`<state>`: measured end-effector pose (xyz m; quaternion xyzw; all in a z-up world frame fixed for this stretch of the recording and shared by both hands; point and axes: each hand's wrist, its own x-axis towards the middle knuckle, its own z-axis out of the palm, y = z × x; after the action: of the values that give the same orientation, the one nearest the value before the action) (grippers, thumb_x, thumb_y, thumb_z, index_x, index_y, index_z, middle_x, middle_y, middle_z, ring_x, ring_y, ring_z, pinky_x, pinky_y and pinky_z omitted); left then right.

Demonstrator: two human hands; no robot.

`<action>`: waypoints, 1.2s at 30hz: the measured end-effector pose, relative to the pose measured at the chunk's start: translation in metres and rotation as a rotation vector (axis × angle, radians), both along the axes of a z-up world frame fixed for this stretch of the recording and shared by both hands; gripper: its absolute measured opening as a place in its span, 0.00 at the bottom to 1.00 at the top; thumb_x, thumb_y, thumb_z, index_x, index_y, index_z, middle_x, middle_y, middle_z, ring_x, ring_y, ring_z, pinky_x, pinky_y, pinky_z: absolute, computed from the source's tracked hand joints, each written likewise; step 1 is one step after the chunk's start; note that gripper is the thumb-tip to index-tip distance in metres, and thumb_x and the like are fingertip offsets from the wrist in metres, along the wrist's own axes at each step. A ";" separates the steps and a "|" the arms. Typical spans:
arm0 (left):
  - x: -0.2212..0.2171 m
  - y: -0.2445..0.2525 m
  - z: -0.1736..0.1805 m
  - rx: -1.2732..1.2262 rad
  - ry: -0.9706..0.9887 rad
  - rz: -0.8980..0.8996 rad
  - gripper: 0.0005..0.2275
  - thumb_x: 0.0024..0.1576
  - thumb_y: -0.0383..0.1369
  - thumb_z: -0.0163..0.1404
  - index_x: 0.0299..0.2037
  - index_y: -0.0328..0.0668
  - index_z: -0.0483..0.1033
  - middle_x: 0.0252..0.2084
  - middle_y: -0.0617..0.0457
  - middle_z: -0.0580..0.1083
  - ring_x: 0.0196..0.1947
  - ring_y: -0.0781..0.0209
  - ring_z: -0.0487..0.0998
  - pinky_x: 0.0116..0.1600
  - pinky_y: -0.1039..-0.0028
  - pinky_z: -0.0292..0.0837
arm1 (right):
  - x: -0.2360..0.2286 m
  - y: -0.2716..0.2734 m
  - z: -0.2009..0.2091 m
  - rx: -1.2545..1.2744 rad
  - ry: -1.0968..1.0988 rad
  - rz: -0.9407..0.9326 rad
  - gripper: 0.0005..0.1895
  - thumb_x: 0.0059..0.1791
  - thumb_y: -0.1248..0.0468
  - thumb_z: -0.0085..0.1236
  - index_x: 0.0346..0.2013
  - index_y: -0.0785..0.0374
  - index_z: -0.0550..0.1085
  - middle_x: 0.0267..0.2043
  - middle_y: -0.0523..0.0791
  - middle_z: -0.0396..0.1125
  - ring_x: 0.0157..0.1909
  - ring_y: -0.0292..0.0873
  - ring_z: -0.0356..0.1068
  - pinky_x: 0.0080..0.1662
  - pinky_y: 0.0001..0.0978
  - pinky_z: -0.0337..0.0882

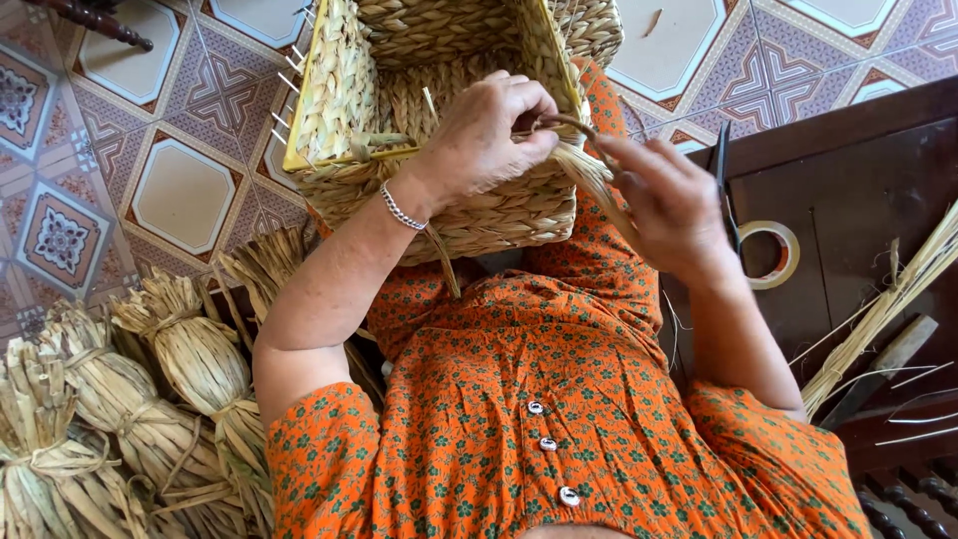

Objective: The person weaves a basket by hand, threading dried fibers through a rectangular metal frame and tightening them.

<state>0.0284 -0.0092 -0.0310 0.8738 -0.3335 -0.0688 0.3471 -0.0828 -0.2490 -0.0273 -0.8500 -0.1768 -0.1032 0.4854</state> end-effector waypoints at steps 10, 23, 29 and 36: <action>0.018 -0.010 0.014 0.041 0.583 -0.038 0.08 0.50 0.30 0.57 0.36 0.33 0.78 0.29 0.54 0.75 0.29 0.69 0.72 0.33 0.75 0.69 | 0.009 0.033 -0.008 -0.115 -0.382 -0.045 0.22 0.54 0.74 0.61 0.62 0.70 0.67 0.41 0.53 0.69 0.33 0.48 0.71 0.38 0.37 0.72; 0.054 0.015 0.024 -0.049 0.771 -0.387 0.14 0.56 0.30 0.53 0.51 0.35 0.81 0.41 0.54 0.81 0.40 0.71 0.78 0.48 0.81 0.76 | 0.005 0.044 -0.012 -0.561 -0.447 -0.078 0.28 0.53 0.70 0.63 0.66 0.72 0.67 0.33 0.43 0.62 0.31 0.39 0.66 0.30 0.34 0.65; 0.071 0.009 0.008 -0.105 0.989 -0.329 0.13 0.56 0.25 0.51 0.48 0.37 0.83 0.39 0.56 0.82 0.36 0.71 0.79 0.44 0.79 0.77 | 0.010 0.041 -0.005 -0.616 -0.361 -0.033 0.25 0.50 0.69 0.62 0.61 0.71 0.69 0.33 0.44 0.62 0.33 0.42 0.68 0.31 0.36 0.67; 0.068 0.003 -0.009 -0.165 0.797 -0.494 0.10 0.57 0.25 0.60 0.48 0.38 0.83 0.39 0.58 0.81 0.36 0.74 0.77 0.45 0.80 0.76 | 0.014 0.039 0.002 -0.477 -0.297 0.003 0.24 0.48 0.70 0.64 0.58 0.69 0.70 0.33 0.48 0.63 0.29 0.47 0.68 0.31 0.40 0.70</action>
<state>0.0962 -0.0062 -0.0397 0.6434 -0.3764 -0.4526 0.4894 -0.0691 -0.2098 -0.0257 -0.9155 -0.2665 -0.1812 0.2407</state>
